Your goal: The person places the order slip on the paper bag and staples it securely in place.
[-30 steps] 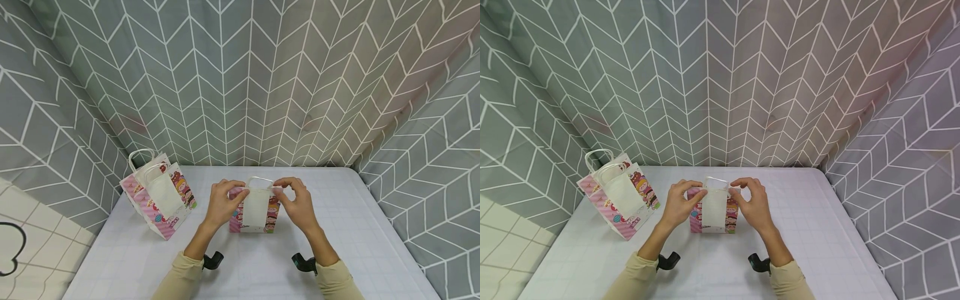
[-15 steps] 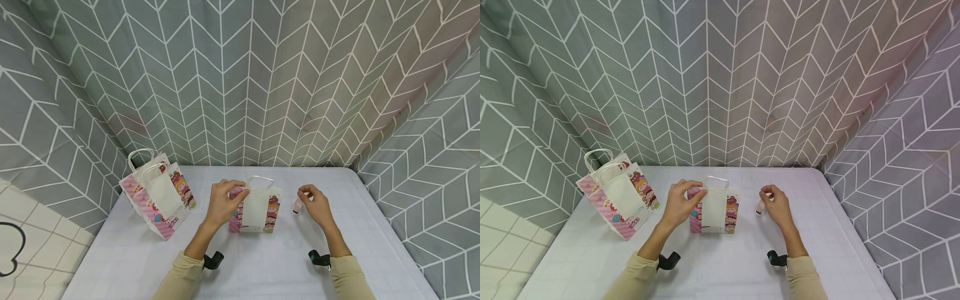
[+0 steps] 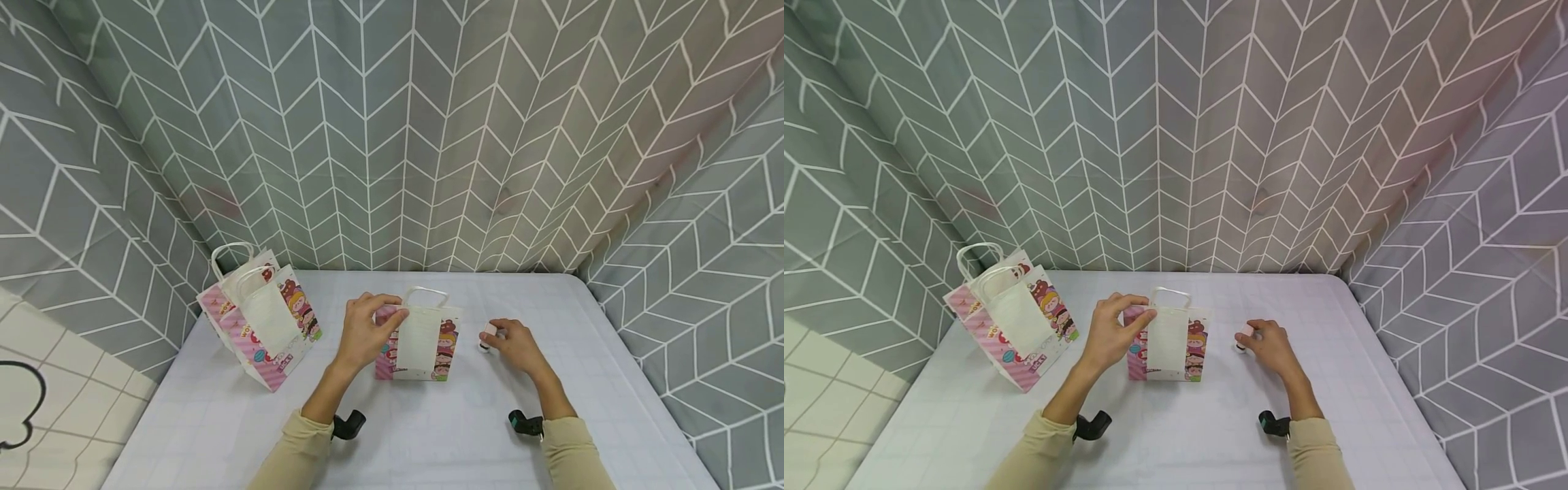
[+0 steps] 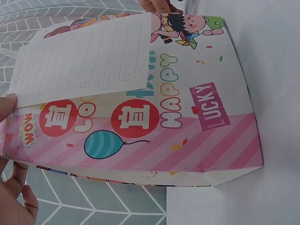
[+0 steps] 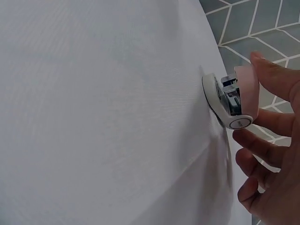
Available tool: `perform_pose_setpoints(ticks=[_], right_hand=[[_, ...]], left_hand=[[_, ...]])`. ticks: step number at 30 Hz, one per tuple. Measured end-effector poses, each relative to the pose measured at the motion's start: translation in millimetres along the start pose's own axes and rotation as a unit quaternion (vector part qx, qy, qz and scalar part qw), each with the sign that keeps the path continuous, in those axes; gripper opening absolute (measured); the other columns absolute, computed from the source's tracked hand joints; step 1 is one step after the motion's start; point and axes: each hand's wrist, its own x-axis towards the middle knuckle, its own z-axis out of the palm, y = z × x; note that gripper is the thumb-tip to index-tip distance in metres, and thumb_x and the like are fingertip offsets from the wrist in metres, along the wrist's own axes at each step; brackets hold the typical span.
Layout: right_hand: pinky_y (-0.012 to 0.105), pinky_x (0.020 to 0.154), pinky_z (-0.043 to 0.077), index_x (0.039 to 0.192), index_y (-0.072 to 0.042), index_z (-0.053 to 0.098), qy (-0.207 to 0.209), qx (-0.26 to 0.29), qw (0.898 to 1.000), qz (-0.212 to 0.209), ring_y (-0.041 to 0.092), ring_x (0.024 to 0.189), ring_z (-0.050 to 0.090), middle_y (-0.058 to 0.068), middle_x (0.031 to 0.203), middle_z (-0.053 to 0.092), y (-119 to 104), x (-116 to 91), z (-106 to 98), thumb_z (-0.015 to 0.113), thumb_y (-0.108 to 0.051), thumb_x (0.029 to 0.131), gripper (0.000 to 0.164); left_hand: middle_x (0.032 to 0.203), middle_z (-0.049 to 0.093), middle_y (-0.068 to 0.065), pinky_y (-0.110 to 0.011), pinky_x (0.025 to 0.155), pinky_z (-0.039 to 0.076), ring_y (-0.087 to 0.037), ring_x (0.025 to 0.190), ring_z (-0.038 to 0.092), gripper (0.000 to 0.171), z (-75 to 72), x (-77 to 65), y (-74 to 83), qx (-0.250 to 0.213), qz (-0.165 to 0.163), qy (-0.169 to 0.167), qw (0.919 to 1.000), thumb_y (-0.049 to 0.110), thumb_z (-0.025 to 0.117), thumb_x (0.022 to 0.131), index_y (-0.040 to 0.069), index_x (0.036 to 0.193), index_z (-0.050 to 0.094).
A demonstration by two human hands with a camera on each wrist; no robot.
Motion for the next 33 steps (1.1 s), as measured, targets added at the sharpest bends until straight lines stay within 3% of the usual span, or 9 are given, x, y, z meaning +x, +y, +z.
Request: perform_pose_setpoints(ticks=[8, 14, 27, 33], right_hand=[[0.041, 0.082, 0.045, 0.141, -0.004, 0.043, -0.027, 0.053, 0.997, 0.047, 0.028, 0.101, 0.055, 0.021, 0.125, 0.057, -3, -1, 3, 0.072, -0.041, 0.092, 0.068], [0.038, 0.078, 0.046, 0.140, -0.016, 0.041, -0.044, 0.073, 0.994, 0.064, 0.026, 0.093, 0.060, 0.018, 0.113, 0.062, -3, -5, 2, 0.073, -0.048, 0.090, 0.067], [0.033, 0.069, 0.045, 0.138, -0.018, 0.045, 0.001, 0.068, 0.998, 0.018, 0.022, 0.085, 0.060, 0.013, 0.106, 0.064, -9, -6, 5, 0.073, -0.050, 0.089, 0.064], [0.034, 0.065, 0.044, 0.138, -0.017, 0.047, 0.056, 0.078, 0.995, -0.025, 0.024, 0.083, 0.055, 0.015, 0.108, 0.066, -27, -5, -1, 0.073, -0.051, 0.089, 0.065]], left_hand=[[0.087, 0.075, 0.001, -0.043, 0.086, 0.033, -0.013, 0.076, 0.052, 0.022, 0.0, 0.1, -0.6, 0.001, -0.004, -0.002, 1.0000, 0.025, 0.083, 0.084, 0.013, 0.102, 0.078], [0.086, 0.074, 0.001, -0.042, 0.084, 0.032, -0.013, 0.075, 0.051, 0.022, 0.2, -0.2, -0.7, 0.001, -0.003, -0.002, 1.0000, 0.025, 0.083, 0.084, 0.013, 0.102, 0.078], [0.080, 0.072, 0.004, -0.041, 0.084, 0.033, -0.010, 0.071, 0.049, 0.022, 1.3, -0.4, -1.4, -0.002, 0.006, 0.006, 1.0000, 0.025, 0.083, 0.084, 0.013, 0.101, 0.078], [0.080, 0.073, 0.005, -0.041, 0.086, 0.033, -0.009, 0.072, 0.049, 0.021, 1.3, -0.5, -0.4, -0.004, 0.007, 0.005, 1.0000, 0.026, 0.082, 0.084, 0.014, 0.101, 0.077]])
